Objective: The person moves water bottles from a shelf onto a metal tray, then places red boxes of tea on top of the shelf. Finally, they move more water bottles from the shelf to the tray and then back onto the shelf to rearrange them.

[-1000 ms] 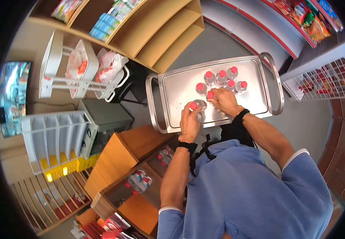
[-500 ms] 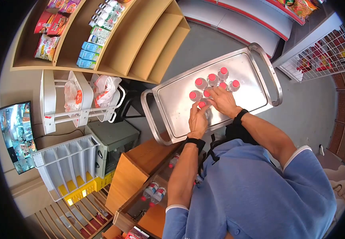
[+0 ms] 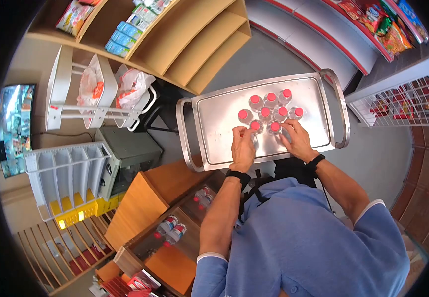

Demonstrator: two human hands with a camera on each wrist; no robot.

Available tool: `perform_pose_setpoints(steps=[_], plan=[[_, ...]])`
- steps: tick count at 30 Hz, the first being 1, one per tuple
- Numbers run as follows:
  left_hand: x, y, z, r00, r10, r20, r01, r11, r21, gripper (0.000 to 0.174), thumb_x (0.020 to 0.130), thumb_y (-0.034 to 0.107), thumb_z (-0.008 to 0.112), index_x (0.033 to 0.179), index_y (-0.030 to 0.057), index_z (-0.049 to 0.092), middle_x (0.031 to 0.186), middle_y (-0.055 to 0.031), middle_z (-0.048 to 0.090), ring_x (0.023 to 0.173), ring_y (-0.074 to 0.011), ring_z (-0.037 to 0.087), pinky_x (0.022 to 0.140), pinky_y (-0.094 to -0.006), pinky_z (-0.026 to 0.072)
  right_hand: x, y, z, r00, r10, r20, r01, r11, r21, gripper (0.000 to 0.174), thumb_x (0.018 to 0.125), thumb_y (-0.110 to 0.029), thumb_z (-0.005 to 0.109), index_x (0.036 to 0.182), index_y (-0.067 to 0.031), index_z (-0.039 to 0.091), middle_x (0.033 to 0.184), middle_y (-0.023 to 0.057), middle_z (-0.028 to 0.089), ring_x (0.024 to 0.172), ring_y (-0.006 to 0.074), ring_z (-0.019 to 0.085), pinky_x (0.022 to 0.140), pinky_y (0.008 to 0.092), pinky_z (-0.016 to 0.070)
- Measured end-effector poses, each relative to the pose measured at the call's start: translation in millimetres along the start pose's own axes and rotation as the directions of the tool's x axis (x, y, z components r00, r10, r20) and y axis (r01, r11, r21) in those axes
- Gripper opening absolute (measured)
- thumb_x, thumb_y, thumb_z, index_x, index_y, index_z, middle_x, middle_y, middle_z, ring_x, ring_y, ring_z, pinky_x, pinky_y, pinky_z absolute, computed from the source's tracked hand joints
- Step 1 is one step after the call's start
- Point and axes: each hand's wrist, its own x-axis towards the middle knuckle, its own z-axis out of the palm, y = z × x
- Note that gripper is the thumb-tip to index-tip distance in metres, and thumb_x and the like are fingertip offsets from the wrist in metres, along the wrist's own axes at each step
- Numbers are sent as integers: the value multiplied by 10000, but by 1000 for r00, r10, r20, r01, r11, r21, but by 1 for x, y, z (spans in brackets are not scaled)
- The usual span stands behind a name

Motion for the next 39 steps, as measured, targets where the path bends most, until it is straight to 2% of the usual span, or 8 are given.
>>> perform_pose_setpoints(steps=[6,12,17,21,25,30,36,39], plan=[[-4,-18,-2,996,-47,-82,36,991,-132,327,883,-125,590,1133,58,692,1222,-189,519,1098,-379,611,958,-424,526,-13,8,9,961,115,253,-127,991,32,354,931,-178,718,1247,-58,613,1118,139,633,964,367,681,824,457,559],[-2,-14,-14,982,-187,-23,179,965,-191,630,866,-106,609,1470,32,494,1581,-224,374,1384,-413,505,1170,-441,447,-17,7,14,840,189,509,-217,976,-6,328,944,-251,715,1207,-60,674,1094,148,708,966,359,704,841,456,561],[-34,-42,-3,966,-203,-161,178,972,-155,759,896,-25,651,1578,34,325,1643,-248,271,1451,-457,421,1205,-466,404,-35,29,22,724,183,665,-210,977,-40,441,913,-246,744,1307,-65,664,1115,168,736,976,335,724,879,435,570],[-88,-64,-26,889,-432,-152,402,895,-192,701,898,32,675,1536,29,384,1590,-288,331,1446,-479,402,1209,-475,380,-61,58,29,664,229,712,-266,962,-61,355,927,-242,743,1189,-8,686,1093,194,747,964,332,737,865,424,578],[-160,-93,-61,732,-531,-426,530,838,-133,663,879,74,711,1487,19,454,1545,-286,384,1399,-474,437,1188,-509,372,-87,90,42,703,201,682,-311,949,41,294,946,-235,760,1116,-10,676,956,138,748,872,251,729,802,369,575],[-248,-111,-129,469,-357,-808,709,697,104,595,839,152,766,1391,68,558,1495,-246,462,1384,-448,428,1136,-580,320,-78,85,51,632,219,743,-290,956,-36,297,951,-219,743,1154,-12,676,983,148,754,902,254,738,809,370,582],[-311,-105,-225,177,-238,-955,948,303,101,627,910,310,743,1476,143,532,1531,-241,451,1393,-471,421,1090,-615,361,-64,66,74,630,173,757,-267,964,2,274,930,-220,754,1098,-21,671,955,170,748,883,307,740,803,405,574],[-345,-140,-250,251,-395,-884,938,324,121,640,944,357,715,1506,128,513,1469,-234,547,1336,-460,507,1070,-571,426,-60,49,79,641,101,761,-173,985,16,275,928,-218,755,1106,-27,669,958,171,746,891,312,739,809,409,573]])
